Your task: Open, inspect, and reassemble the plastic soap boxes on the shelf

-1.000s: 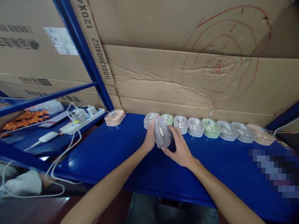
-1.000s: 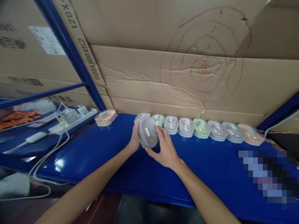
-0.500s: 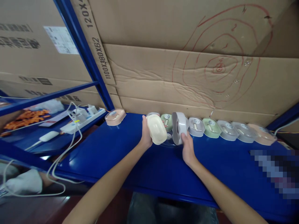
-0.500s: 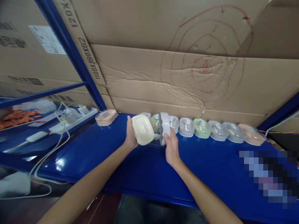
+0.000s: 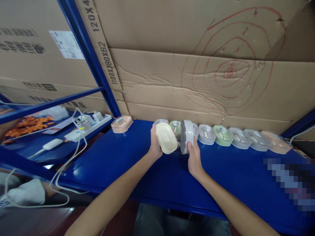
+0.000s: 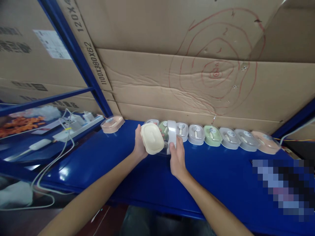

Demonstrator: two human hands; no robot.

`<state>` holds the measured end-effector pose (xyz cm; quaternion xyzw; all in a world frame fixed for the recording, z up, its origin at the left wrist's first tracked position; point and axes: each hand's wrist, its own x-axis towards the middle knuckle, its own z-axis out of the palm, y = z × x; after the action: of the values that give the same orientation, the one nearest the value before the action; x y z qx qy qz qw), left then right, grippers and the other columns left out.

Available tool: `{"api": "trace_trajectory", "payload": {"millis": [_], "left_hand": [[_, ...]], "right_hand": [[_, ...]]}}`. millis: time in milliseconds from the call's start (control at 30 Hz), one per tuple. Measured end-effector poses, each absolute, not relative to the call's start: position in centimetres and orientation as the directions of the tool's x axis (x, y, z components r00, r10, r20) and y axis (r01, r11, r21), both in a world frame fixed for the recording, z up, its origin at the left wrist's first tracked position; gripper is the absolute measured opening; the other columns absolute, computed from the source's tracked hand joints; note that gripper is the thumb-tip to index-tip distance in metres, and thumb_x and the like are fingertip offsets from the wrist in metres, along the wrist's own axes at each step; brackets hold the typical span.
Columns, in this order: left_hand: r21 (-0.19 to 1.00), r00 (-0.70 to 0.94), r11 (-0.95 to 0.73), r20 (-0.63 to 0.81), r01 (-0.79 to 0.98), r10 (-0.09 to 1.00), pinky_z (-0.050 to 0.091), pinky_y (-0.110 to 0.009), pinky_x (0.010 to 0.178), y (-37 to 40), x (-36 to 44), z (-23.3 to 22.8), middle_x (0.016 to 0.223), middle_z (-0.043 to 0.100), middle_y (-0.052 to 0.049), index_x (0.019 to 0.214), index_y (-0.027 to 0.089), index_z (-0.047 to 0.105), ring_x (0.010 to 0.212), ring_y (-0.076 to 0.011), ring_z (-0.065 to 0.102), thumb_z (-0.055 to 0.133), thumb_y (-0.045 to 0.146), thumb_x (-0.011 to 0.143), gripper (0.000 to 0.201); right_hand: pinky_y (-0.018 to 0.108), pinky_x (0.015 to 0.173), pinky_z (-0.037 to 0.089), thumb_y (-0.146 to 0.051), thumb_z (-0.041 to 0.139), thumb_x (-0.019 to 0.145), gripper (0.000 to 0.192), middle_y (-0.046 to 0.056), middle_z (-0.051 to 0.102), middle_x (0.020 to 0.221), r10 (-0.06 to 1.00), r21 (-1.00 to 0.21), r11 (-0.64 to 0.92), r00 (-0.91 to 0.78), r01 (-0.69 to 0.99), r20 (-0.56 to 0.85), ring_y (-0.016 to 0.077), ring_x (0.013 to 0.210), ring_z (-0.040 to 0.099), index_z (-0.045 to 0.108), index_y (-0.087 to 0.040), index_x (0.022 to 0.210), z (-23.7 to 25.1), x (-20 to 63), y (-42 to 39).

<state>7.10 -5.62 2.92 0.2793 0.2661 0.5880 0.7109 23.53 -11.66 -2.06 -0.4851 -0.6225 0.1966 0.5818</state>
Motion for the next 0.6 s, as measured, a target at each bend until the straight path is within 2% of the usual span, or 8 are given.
{"api": "trace_trajectory", "payload": {"millis": [100,200,333,467,600], "left_hand": [[0.724,0.135,0.09,0.004,-0.684,0.991,0.064,-0.047,0.096,-6.0,7.6,2.7,0.104,0.083,-0.009,0.126,0.023,0.074,0.113,-0.0343,0.079,0.041,0.075,0.103,0.066],[0.734,0.096,0.012,0.072,-0.679,0.993,0.062,-0.043,0.1,-6.6,8.3,2.7,0.112,0.084,-0.008,0.127,0.023,0.075,0.119,-0.032,0.077,0.047,0.072,0.103,0.062],[0.713,0.112,0.05,0.041,-0.7,0.993,0.06,-0.042,0.104,-7.8,9.3,2.5,0.114,0.084,-0.008,0.13,0.021,0.076,0.12,-0.0315,0.077,0.051,0.072,0.103,0.062],[0.664,0.171,0.152,-0.036,-0.732,0.985,0.059,-0.044,0.106,-8.6,9.9,2.0,0.107,0.085,-0.011,0.122,0.016,0.079,0.119,-0.035,0.078,0.057,0.075,0.099,0.067],[0.65,0.115,0.124,-0.056,-0.75,0.992,0.059,-0.044,0.108,-8.7,9.9,2.1,0.113,0.085,-0.011,0.126,0.017,0.079,0.121,-0.0341,0.077,0.057,0.072,0.1,0.065]], "right_hand": [[0.061,0.129,0.041,-0.057,0.034,0.115,0.057,0.013,0.057,0.161,0.804,-0.728,0.514,0.042,0.454,0.594,0.0359,0.156,0.048,0.054,-0.031,0.162,-1.8,23.2,-12.3],[0.063,0.13,0.039,-0.056,0.037,0.115,0.061,0.014,0.047,0.165,0.799,-0.674,0.527,-0.032,0.517,0.6,0.0362,0.161,0.039,0.039,-0.033,0.171,-1.4,22.7,-12.9],[0.067,0.13,0.037,-0.055,0.043,0.115,0.068,0.014,0.033,0.17,0.785,-0.585,0.548,-0.127,0.598,0.606,0.038,0.163,0.033,0.021,-0.038,0.177,-1.0,22.0,-13.8],[0.07,0.126,0.037,-0.051,0.047,0.114,0.07,0.017,0.027,0.171,0.766,-0.489,0.532,-0.146,0.692,0.626,0.0407,0.16,0.033,0.021,-0.036,0.177,-0.8,21.6,-14.2],[0.071,0.118,0.043,-0.048,0.052,0.112,0.07,0.019,0.028,0.17,0.769,-0.415,0.471,-0.132,0.778,0.625,0.0455,0.156,0.035,0.026,-0.037,0.176,-0.7,21.2,-14.1]]}}
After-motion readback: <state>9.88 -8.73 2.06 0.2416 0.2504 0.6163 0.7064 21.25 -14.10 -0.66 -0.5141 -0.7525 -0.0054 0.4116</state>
